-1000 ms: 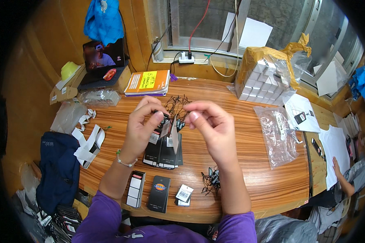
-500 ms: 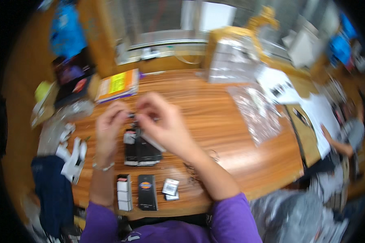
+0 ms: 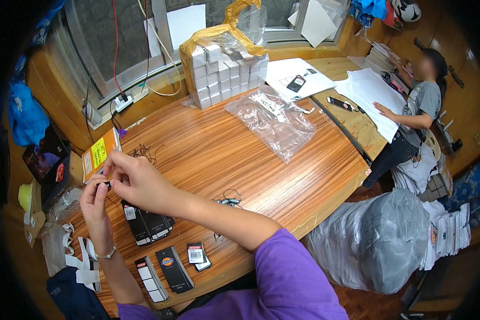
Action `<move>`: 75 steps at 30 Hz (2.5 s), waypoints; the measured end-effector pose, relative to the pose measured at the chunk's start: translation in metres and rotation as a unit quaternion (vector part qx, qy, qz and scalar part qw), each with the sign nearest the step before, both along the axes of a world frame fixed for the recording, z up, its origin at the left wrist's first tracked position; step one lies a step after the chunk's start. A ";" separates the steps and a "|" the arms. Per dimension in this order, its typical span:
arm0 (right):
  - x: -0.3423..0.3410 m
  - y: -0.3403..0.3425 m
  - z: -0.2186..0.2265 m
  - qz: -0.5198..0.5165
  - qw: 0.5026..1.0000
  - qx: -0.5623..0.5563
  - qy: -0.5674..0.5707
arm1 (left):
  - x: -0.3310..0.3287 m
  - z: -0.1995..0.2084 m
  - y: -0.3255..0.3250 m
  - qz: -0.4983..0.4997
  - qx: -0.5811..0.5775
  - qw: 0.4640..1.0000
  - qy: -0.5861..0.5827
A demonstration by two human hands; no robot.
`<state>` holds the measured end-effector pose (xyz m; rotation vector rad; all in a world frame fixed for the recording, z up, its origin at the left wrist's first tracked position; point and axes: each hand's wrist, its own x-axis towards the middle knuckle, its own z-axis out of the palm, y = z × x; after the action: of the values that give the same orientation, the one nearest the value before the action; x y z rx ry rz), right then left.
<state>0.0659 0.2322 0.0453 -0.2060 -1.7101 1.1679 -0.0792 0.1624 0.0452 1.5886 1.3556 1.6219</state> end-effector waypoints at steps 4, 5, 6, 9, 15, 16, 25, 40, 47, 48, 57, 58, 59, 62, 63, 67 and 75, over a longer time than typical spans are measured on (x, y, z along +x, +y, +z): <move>0.000 -0.004 0.005 0.003 0.999 -0.011 -0.036 | -0.004 0.002 -0.001 0.013 0.001 1.000 0.015; 0.001 -0.004 0.005 0.011 0.999 -0.003 -0.038 | -0.007 0.002 -0.002 0.008 -0.004 1.000 0.021; 0.001 -0.002 0.005 0.020 0.999 0.005 -0.039 | -0.010 0.003 -0.002 0.004 -0.009 1.000 0.026; 0.003 -0.001 0.006 0.055 0.997 0.012 -0.049 | -0.016 0.007 -0.007 -0.026 -0.032 0.999 0.019; 0.004 -0.003 0.003 0.194 0.974 -0.107 -0.038 | -0.024 0.017 -0.017 -0.099 -0.068 0.993 0.019; 0.003 -0.002 0.002 0.229 0.963 -0.138 -0.031 | -0.024 0.018 -0.018 -0.112 -0.074 0.991 0.016; 0.009 -0.002 0.011 0.149 0.985 -0.031 -0.085 | -0.019 0.016 -0.023 -0.119 -0.085 0.989 -0.002; 0.007 -0.009 0.012 0.124 0.989 -0.053 -0.061 | -0.018 0.020 -0.026 -0.124 -0.077 0.989 -0.007; 0.012 -0.006 0.018 0.186 0.961 -0.139 -0.149 | -0.019 0.024 -0.025 -0.130 -0.100 0.986 -0.023; 0.010 -0.008 0.016 0.191 0.962 -0.141 -0.136 | -0.016 0.026 -0.027 -0.134 -0.105 0.985 -0.030; 0.012 -0.009 0.016 0.200 0.959 -0.138 -0.144 | -0.020 0.024 -0.025 -0.176 -0.104 0.978 -0.041; 0.011 -0.009 0.016 0.187 0.962 -0.136 -0.143 | -0.021 0.024 -0.025 -0.181 -0.109 0.976 -0.046; 0.010 -0.009 0.015 0.181 0.963 -0.137 -0.147 | -0.022 0.023 -0.024 -0.186 -0.114 0.974 -0.052; 0.008 -0.011 0.014 0.165 0.963 -0.142 -0.158 | -0.025 0.023 -0.023 -0.199 -0.120 0.971 -0.054; 0.007 -0.010 0.013 0.163 0.962 -0.145 -0.161 | -0.026 0.023 -0.023 -0.202 -0.120 0.971 -0.052; 0.006 -0.006 0.010 0.164 0.960 -0.154 -0.169 | -0.027 0.021 -0.021 -0.196 -0.122 0.972 -0.041; -0.001 0.000 0.001 0.135 0.975 -0.072 -0.162 | -0.027 0.018 -0.019 -0.169 -0.143 0.974 -0.041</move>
<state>0.0650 0.2327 0.0464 -0.2726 -1.9836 1.5280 -0.1060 0.1431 0.0634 1.4675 1.1424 1.2156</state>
